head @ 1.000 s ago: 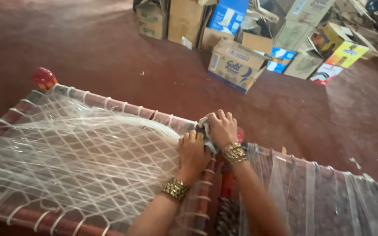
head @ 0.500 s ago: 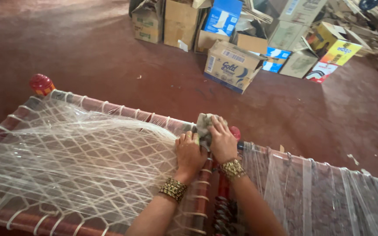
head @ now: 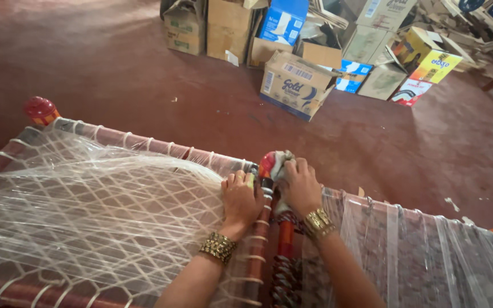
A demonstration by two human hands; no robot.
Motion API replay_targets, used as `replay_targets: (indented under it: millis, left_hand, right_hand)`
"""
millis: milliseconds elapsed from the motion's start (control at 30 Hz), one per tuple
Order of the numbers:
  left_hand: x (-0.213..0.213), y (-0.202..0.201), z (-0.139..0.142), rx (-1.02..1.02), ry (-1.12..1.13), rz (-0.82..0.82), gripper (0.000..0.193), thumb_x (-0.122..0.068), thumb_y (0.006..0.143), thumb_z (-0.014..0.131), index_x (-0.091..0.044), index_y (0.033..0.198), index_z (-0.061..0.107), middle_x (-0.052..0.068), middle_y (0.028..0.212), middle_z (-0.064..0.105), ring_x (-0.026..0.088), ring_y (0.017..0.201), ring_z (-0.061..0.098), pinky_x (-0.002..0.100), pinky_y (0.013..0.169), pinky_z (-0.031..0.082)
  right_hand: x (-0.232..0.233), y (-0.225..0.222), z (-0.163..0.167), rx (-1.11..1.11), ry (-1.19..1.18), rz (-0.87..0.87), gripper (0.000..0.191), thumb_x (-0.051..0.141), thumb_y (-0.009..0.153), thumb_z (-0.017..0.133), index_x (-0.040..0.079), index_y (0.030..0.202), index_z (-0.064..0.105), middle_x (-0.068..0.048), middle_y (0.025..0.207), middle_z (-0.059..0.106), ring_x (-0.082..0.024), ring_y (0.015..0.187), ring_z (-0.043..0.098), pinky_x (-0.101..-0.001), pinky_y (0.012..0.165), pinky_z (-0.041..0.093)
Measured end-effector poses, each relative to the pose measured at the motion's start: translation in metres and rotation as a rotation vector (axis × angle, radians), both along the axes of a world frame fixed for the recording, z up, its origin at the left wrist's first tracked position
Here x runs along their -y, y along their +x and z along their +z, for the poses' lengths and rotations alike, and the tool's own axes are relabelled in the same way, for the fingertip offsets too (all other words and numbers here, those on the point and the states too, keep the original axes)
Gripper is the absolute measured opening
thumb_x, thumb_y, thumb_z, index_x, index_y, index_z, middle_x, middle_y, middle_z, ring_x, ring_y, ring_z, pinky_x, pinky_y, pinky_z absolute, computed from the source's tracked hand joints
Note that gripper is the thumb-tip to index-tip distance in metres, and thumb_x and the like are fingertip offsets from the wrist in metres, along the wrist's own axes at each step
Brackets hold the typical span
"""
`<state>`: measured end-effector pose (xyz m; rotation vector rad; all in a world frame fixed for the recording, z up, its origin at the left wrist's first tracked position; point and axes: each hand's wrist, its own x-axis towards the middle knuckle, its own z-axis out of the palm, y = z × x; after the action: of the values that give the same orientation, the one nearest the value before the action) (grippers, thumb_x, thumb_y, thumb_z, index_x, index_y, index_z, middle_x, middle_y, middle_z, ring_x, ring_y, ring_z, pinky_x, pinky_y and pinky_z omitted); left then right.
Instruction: The person sits on the floor and wipes the red metal frames and plastic-wrapped woven surfaces of two cot frames using a cloth, moving along the rails and knobs and repositioning the plastic sheeting as they clean each section.
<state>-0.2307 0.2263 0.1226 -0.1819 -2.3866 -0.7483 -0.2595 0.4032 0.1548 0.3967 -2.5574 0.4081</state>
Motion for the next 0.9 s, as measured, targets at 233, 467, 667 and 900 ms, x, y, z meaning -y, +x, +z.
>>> replay_targets:
  millis: [233,467,667,900]
  left_hand:
    - [0.001,-0.002,0.002,0.018,-0.004,0.011,0.028,-0.03,0.087,0.059,-0.005,0.094,0.068,0.015,0.1,0.063,0.035,0.1,0.057,0.05,0.088,0.043]
    - [0.001,0.0,-0.002,-0.021,-0.022,0.025,0.028,-0.028,0.088,0.061,-0.003,0.098,0.069,0.017,0.103,0.065,0.035,0.101,0.058,0.051,0.089,0.043]
    - [-0.001,0.0,-0.005,-0.009,0.006,0.031,0.025,-0.028,0.09,0.062,-0.005,0.096,0.07,0.015,0.105,0.065,0.034,0.103,0.059,0.051,0.09,0.044]
    - [-0.001,0.0,-0.008,-0.016,-0.026,0.02,0.032,-0.032,0.085,0.064,-0.004,0.099,0.07,0.016,0.106,0.065,0.035,0.104,0.057,0.051,0.091,0.043]
  right_hand:
    - [-0.041,-0.076,-0.043,0.244,-0.622,0.208,0.047,0.041,0.109,0.041,0.002,0.116,0.067,-0.023,0.098,0.072,-0.042,0.097,0.068,-0.0488,0.089,0.054]
    - [-0.069,-0.036,-0.102,-0.098,0.008,-0.053,0.05,0.042,0.107,0.045,0.002,0.132,0.06,-0.027,0.13,0.062,-0.045,0.122,0.058,-0.0531,0.108,0.044]
    - [-0.069,0.014,-0.103,-0.155,-0.161,0.06,0.045,0.022,0.089,0.065,-0.004,0.124,0.055,-0.028,0.14,0.052,-0.047,0.131,0.049,-0.0559,0.109,0.036]
    - [-0.036,0.083,-0.066,0.097,-0.362,0.065,0.028,0.009,0.085,0.066,0.006,0.113,0.059,-0.019,0.118,0.061,-0.043,0.106,0.06,-0.0516,0.084,0.051]
